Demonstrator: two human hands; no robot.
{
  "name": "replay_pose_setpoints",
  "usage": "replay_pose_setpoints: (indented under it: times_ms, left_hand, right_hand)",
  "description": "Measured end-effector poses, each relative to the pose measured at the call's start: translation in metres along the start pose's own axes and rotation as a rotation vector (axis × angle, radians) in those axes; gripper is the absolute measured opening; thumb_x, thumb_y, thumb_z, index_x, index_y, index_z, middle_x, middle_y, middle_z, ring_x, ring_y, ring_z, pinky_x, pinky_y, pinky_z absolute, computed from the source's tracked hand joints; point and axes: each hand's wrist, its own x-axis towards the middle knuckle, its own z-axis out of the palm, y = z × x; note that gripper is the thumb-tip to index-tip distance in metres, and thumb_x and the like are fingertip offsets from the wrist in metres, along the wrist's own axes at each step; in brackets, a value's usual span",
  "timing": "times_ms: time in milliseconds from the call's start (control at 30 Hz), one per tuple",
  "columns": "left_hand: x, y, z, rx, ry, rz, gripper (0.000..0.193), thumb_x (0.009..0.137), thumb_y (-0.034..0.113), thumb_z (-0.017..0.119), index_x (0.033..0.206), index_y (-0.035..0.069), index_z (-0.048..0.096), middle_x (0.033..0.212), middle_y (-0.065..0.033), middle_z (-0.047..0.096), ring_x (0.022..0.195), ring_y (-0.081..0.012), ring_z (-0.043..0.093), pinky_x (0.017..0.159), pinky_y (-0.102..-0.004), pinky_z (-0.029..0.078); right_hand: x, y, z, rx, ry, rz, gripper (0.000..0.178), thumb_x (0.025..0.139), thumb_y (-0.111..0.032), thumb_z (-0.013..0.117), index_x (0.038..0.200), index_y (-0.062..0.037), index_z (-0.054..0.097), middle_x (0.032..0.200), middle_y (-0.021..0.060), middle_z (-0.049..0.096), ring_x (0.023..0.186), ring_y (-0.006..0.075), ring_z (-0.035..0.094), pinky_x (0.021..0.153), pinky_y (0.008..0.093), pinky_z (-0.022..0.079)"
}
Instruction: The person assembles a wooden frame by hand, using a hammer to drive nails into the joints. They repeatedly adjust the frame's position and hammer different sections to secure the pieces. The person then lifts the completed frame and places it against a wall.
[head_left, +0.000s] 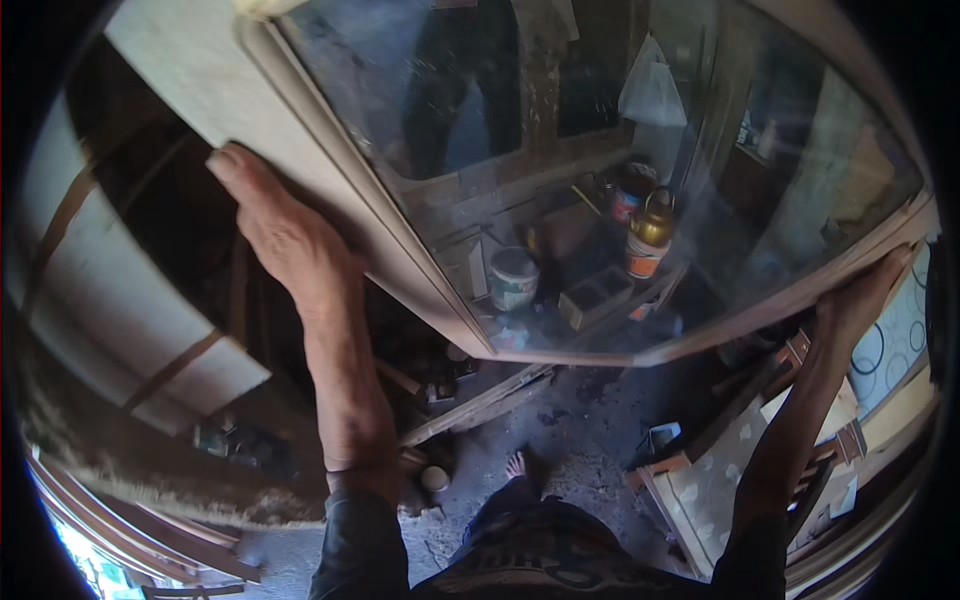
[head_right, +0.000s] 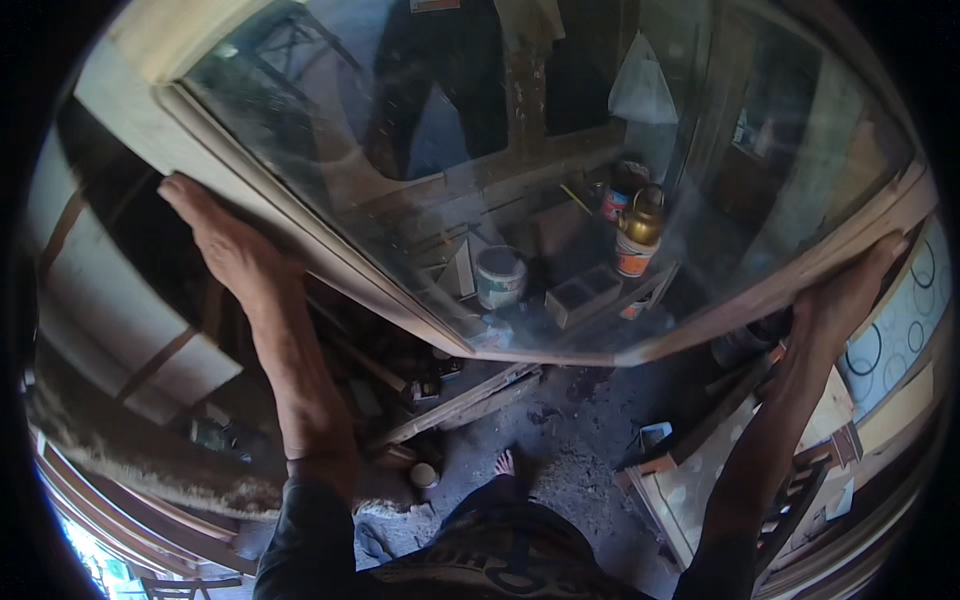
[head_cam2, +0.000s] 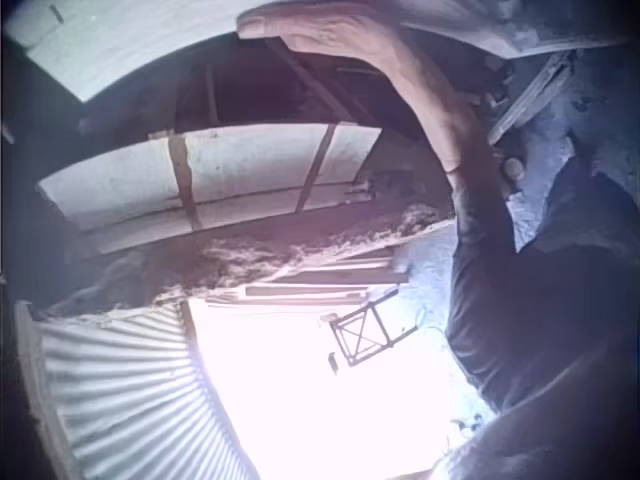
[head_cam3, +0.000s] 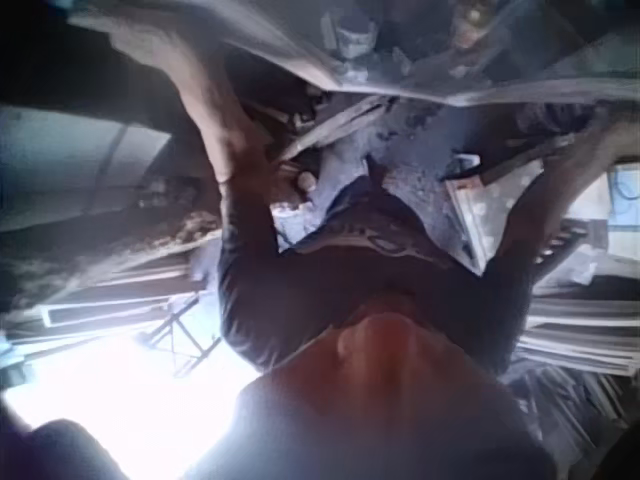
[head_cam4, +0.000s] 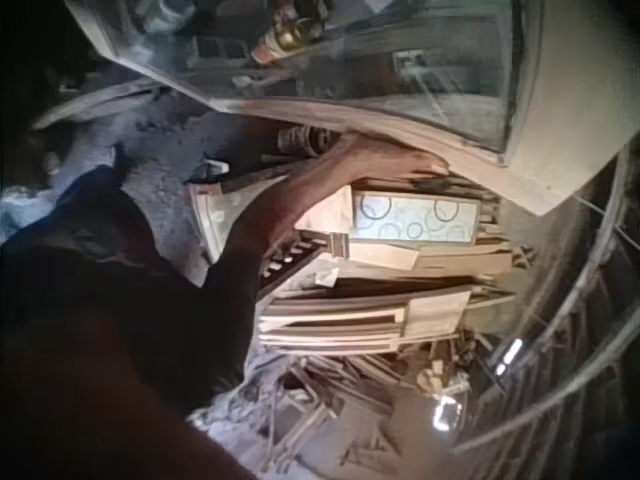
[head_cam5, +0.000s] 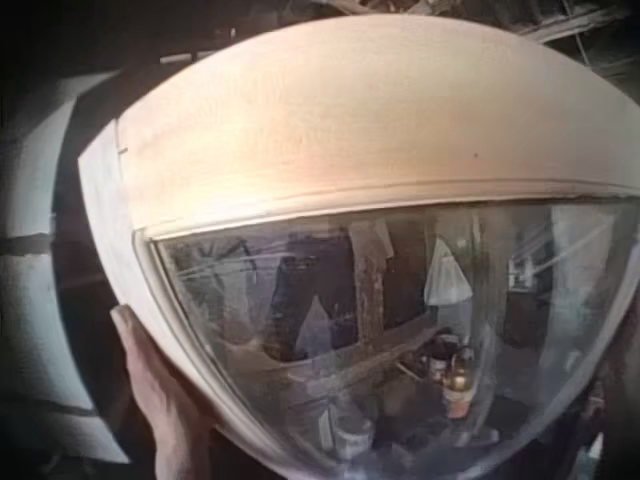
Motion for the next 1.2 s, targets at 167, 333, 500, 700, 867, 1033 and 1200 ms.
replay_pose_setpoints:
  times_ms: [167,333,500,700,867,1033,1200]
  left_hand:
    - [0.041,-0.044,0.067,0.093,0.066,0.159,0.083,0.106,0.064,0.031,0.153,-0.005,0.035,0.148,-0.0228,0.048,0.125,-0.0276,0.049,0.109,-0.0373,0.035]
    - [0.061,-0.093,0.132,0.118,0.110,0.313,0.080,0.107,0.064,0.029,0.146,-0.005,0.040,0.146,-0.0248,0.045,0.121,-0.0280,0.047,0.111,-0.0414,0.035]
    - [0.069,-0.153,0.172,0.303,0.170,0.383,0.066,0.110,0.057,0.022,0.125,-0.004,0.044,0.125,-0.0279,0.052,0.105,-0.0295,0.049,0.101,-0.0451,0.040]
    - [0.070,-0.250,0.210,0.662,0.124,0.573,0.061,0.111,0.054,0.019,0.107,-0.002,0.043,0.105,-0.0268,0.052,0.094,-0.0288,0.046,0.094,-0.0419,0.039]
    - [0.070,-0.319,0.233,0.711,0.184,0.388,0.067,0.109,0.060,0.020,0.110,-0.002,0.046,0.105,-0.0224,0.052,0.099,-0.0253,0.045,0.097,-0.0414,0.037]
    - [0.061,-0.368,0.260,0.648,0.225,0.180,0.075,0.106,0.067,0.023,0.105,-0.003,0.049,0.107,-0.0217,0.053,0.097,-0.0242,0.045,0.096,-0.0407,0.039]
    - [0.062,-0.412,0.260,0.721,0.233,0.107,0.076,0.104,0.070,0.029,0.092,-0.001,0.053,0.090,-0.0133,0.053,0.088,-0.0209,0.043,0.087,-0.0399,0.041]
  right_hand:
    - [0.076,0.077,0.070,0.110,-0.107,-0.137,0.054,0.109,-0.047,0.041,0.142,-0.0039,0.049,0.142,0.0143,0.054,0.128,0.0273,0.054,0.110,0.0417,0.043]
    - [0.126,0.178,0.140,0.253,-0.137,-0.078,0.045,0.109,-0.041,0.041,0.131,-0.0051,0.057,0.127,0.0098,0.062,0.119,0.0252,0.059,0.105,0.0406,0.046]
    - [0.145,0.278,0.209,0.211,-0.017,0.071,0.058,0.105,-0.050,0.048,0.133,0.0001,0.056,0.128,0.0092,0.062,0.116,0.0250,0.061,0.102,0.0369,0.048]
    - [0.151,0.455,0.283,0.396,-0.142,0.206,0.066,0.105,-0.054,0.047,0.140,0.0021,0.052,0.135,0.0129,0.060,0.120,0.0266,0.059,0.106,0.0385,0.046]
    - [0.135,0.558,0.329,0.453,-0.226,0.490,0.069,0.103,-0.055,0.052,0.136,0.0059,0.055,0.131,0.0149,0.062,0.117,0.0256,0.061,0.102,0.0374,0.048]
    - [0.109,0.639,0.354,0.378,-0.288,0.577,0.069,0.105,-0.055,0.047,0.140,0.0047,0.052,0.135,0.0128,0.059,0.121,0.0251,0.058,0.107,0.0371,0.045]
    - [0.078,0.688,0.368,0.402,-0.382,0.598,0.071,0.106,-0.056,0.045,0.145,0.0038,0.048,0.141,0.0126,0.055,0.127,0.0252,0.055,0.110,0.0368,0.043]
